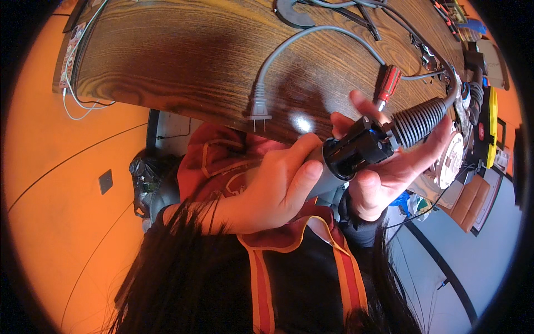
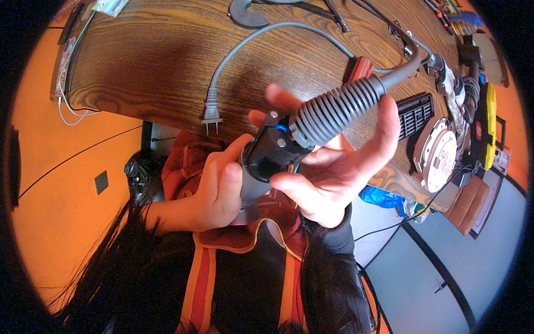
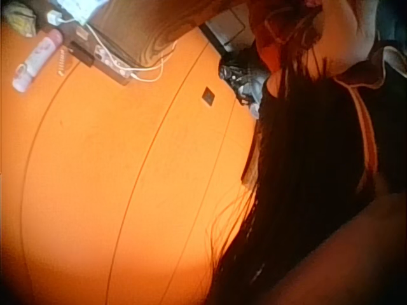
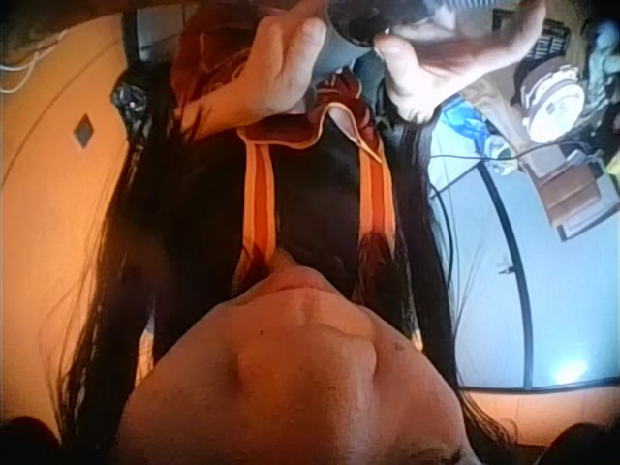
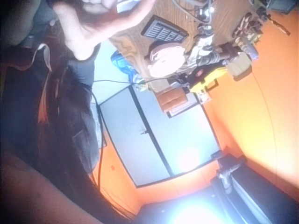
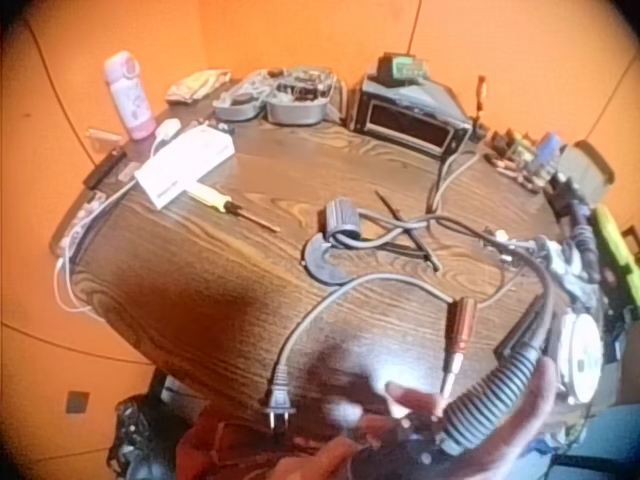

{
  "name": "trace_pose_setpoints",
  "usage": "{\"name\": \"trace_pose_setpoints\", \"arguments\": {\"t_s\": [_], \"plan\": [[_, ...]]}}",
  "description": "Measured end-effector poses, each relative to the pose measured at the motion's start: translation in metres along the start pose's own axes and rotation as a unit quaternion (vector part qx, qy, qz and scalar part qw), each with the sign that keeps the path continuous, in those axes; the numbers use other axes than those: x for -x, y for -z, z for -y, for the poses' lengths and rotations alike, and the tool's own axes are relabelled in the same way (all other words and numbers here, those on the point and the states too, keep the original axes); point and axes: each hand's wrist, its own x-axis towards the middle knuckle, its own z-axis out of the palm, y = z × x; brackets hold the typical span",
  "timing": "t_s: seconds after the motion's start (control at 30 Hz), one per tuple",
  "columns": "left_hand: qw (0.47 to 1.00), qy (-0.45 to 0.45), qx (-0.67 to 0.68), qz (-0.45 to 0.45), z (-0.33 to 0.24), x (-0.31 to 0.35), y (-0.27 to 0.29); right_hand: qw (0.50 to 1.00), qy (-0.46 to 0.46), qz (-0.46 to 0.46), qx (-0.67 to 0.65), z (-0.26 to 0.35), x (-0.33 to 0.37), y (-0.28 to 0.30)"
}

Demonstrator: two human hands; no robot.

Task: The person assembles a hairdryer by attaching the handle to the main body, securing the power cord, and fastening the nozzle. They use a screwdriver to tighten screws and ensure all components are properly aligned.

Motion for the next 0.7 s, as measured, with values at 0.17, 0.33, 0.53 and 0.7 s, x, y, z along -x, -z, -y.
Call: {"name": "trace_pose_setpoints", "arguments": {"t_s": [0.17,0.33,0.53,0.7], "plan": [[1.0,0.008,-0.004,-0.013,0.003,0.0,-0.001,0.997,-0.08,-0.015,-0.002,0.007,-0.003,-0.002],[1.0,-0.021,-0.005,-0.019,0.006,-0.002,-0.001,0.981,-0.19,0.021,-0.025,0.013,-0.012,0.003],[0.996,0.061,0.057,-0.013,0.007,0.001,0.001,0.977,-0.207,0.04,0.034,0.021,-0.012,0.0],[1.0,-0.008,-0.023,-0.004,0.001,-0.007,0.001,0.981,-0.175,0.076,-0.032,0.019,-0.015,0.0]]}}
